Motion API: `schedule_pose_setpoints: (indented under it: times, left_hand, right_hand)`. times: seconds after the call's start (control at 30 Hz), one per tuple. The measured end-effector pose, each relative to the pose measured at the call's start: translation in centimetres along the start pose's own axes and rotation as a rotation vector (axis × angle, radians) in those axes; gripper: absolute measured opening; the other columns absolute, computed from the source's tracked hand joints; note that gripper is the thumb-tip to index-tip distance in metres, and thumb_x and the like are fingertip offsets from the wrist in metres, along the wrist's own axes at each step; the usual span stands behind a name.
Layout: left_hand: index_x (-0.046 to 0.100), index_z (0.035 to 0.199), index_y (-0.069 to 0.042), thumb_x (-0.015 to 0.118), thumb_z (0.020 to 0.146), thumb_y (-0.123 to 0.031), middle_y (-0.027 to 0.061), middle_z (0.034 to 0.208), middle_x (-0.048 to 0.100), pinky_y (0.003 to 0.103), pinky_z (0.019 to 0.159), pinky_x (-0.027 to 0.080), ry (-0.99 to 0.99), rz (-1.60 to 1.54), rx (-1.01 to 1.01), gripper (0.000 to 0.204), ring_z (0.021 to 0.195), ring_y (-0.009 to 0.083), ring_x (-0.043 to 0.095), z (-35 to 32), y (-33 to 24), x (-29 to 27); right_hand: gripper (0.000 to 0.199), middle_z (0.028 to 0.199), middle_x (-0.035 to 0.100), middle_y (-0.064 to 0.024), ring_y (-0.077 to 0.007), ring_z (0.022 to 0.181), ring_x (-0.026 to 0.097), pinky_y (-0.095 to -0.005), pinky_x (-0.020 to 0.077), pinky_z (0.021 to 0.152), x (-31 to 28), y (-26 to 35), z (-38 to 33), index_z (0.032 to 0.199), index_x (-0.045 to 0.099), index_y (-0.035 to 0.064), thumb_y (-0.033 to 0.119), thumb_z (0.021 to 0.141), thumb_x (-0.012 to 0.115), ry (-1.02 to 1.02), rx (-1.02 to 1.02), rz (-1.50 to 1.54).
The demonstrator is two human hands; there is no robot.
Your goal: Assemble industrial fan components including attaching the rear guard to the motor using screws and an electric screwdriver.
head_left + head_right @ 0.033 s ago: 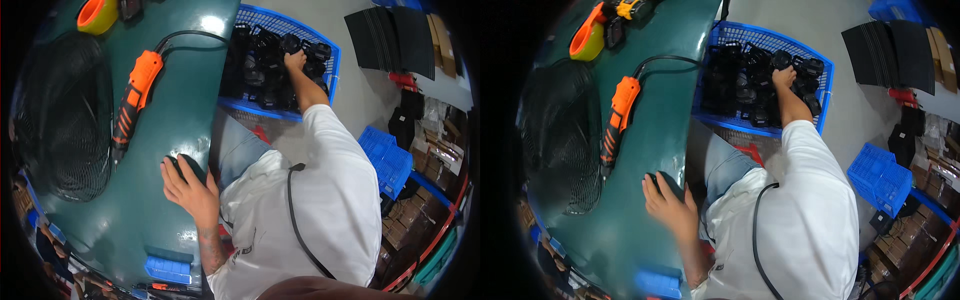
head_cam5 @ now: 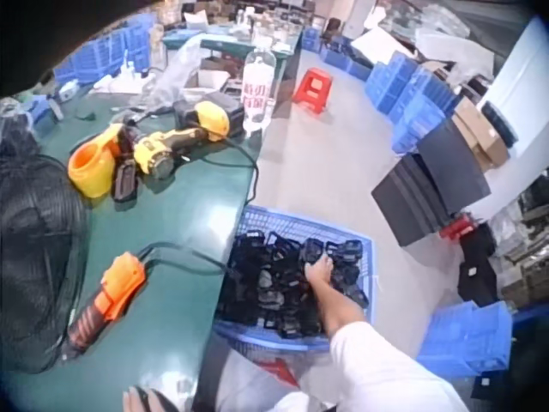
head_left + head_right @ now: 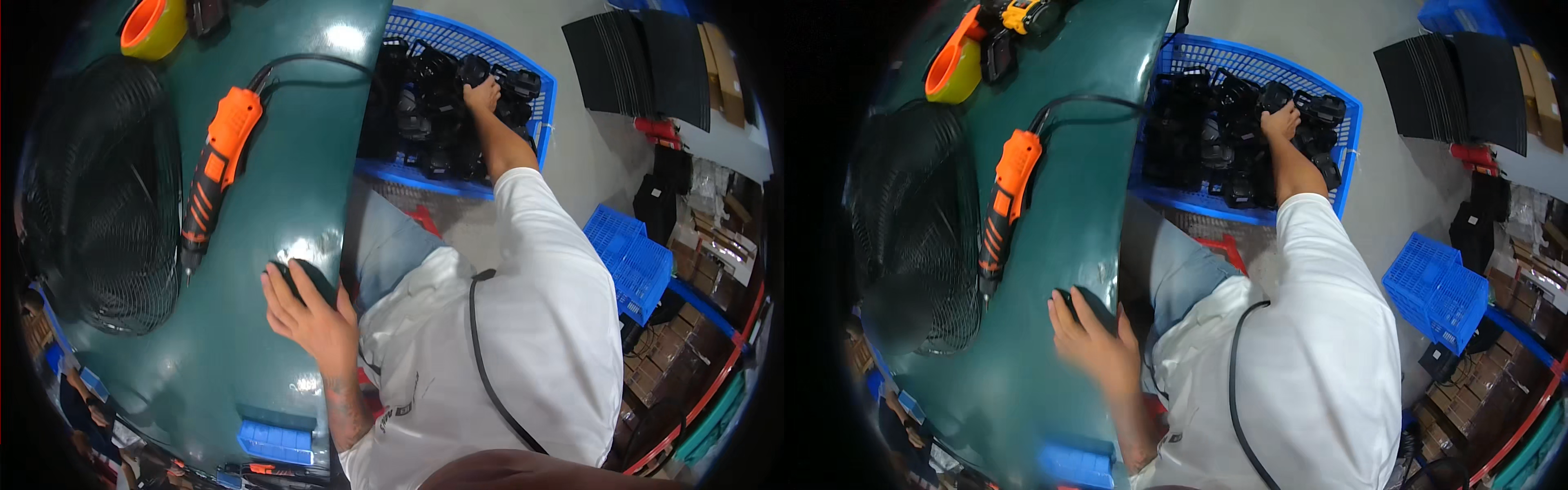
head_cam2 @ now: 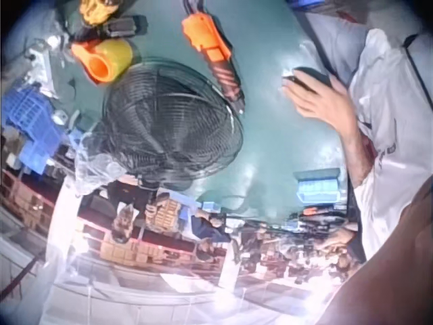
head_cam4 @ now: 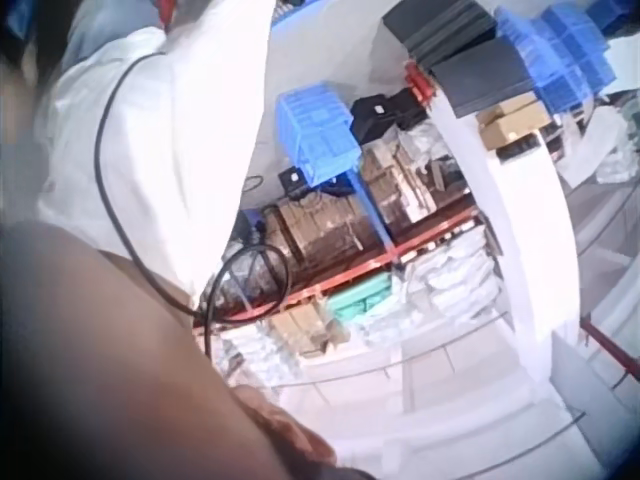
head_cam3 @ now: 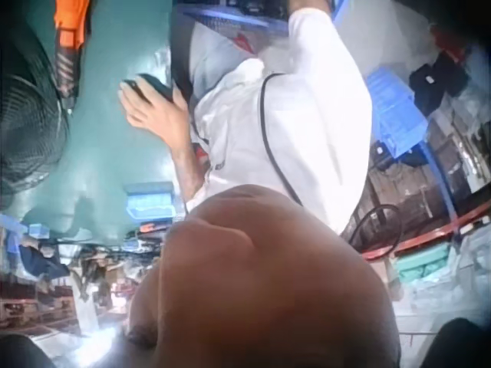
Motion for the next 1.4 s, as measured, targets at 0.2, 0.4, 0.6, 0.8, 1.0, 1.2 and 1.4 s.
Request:
schedule_pose_setpoints:
  times: [0.2, 0.4, 0.6, 0.8, 1.0, 1.2, 1.4]
  left_hand:
    - [0.047, 0.148, 0.002, 0.078, 0.085, -0.028, 0.0307, 0.156, 0.039, 0.060, 0.108, 0.032, 0.030, 0.018, 0.032, 0.076, 0.144, 0.0485, 0.038, 0.3, 0.4, 0.3]
    - [0.049, 0.145, 0.000, 0.085, 0.070, -0.027, 0.0303, 0.154, 0.040, 0.060, 0.110, 0.031, 0.109, -0.069, 0.039, 0.088, 0.142, 0.0467, 0.040, 0.6, 1.0, 0.5]
    - [0.054, 0.142, -0.002, 0.089, 0.063, -0.027, 0.0303, 0.154, 0.040, 0.058, 0.110, 0.033, 0.050, -0.068, 0.043, 0.089, 0.144, 0.0448, 0.038, 0.7, 1.3, -0.6]
    - [0.051, 0.146, -0.007, 0.090, 0.065, -0.034, 0.0249, 0.157, 0.039, 0.055, 0.112, 0.033, 0.021, -0.051, 0.033, 0.094, 0.147, 0.0394, 0.036, 0.1, 0.9, 0.4]
    - [0.044, 0.150, -0.005, 0.083, 0.078, -0.029, 0.0227, 0.159, 0.037, 0.055, 0.114, 0.032, -0.058, -0.191, -0.012, 0.086, 0.148, 0.0380, 0.035, -0.8, 1.6, -0.7]
    - [0.042, 0.151, -0.001, 0.076, 0.090, -0.032, 0.0248, 0.153, 0.041, 0.052, 0.114, 0.035, -0.230, -0.685, 0.047, 0.077, 0.144, 0.0406, 0.037, -6.0, 2.2, -4.4]
    - [0.039, 0.153, 0.002, 0.082, 0.085, -0.035, 0.0240, 0.148, 0.046, 0.052, 0.111, 0.041, -0.257, -1.128, 0.107, 0.088, 0.132, 0.0413, 0.049, -12.7, 4.7, -4.5]
  right_hand:
    - [0.081, 0.150, 0.052, -0.0185, -0.0389, 0.140, 0.047, -0.0500, 0.0433, 0.114, 5.7, 8.0, 4.6, 0.153, 0.046, 0.0121, 0.045, 0.085, 0.077, 0.321, -0.503, -0.313]
    - [0.124, 0.163, 0.032, -0.0247, -0.0452, 0.151, 0.031, -0.0678, 0.0276, 0.118, 9.9, 9.1, 5.2, 0.160, 0.026, 0.0031, 0.072, 0.072, 0.078, 0.475, -0.485, -0.738]
    - [0.077, 0.139, 0.058, -0.0227, -0.0424, 0.124, 0.061, -0.0532, 0.0520, 0.103, 9.9, 7.0, 8.8, 0.127, 0.050, 0.0013, 0.034, 0.072, 0.092, 0.278, -0.446, -0.247]
    - [0.068, 0.130, 0.058, -0.0235, -0.0431, 0.121, 0.062, -0.0522, 0.0560, 0.097, 8.7, 8.9, -4.5, 0.130, 0.047, 0.0028, 0.038, 0.082, 0.082, 0.090, -0.697, -0.432]
    - [0.102, 0.124, 0.064, -0.0315, -0.0434, 0.116, 0.064, -0.0451, 0.0488, 0.102, -0.6, 5.3, -7.2, 0.137, 0.043, -0.0056, 0.052, 0.068, 0.090, 0.429, -0.580, -0.088]
    - [0.103, 0.142, 0.056, -0.0123, -0.0232, 0.122, 0.062, -0.0371, 0.0527, 0.100, -23.5, 3.0, -16.6, 0.160, 0.029, -0.0003, 0.020, 0.076, 0.085, 1.648, -0.500, 0.279]
    - [0.099, 0.147, 0.053, -0.0162, -0.0277, 0.125, 0.061, -0.0391, 0.0487, 0.105, -30.4, 8.1, -31.0, 0.161, 0.027, -0.0019, 0.046, 0.088, 0.075, 1.937, -0.259, 0.344]
Point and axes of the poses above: each hand's wrist, its own z-axis towards the middle knuckle, its own x-axis out of the palm, y = z × x, the point moved 2 cm from there along z, towards the middle knuckle
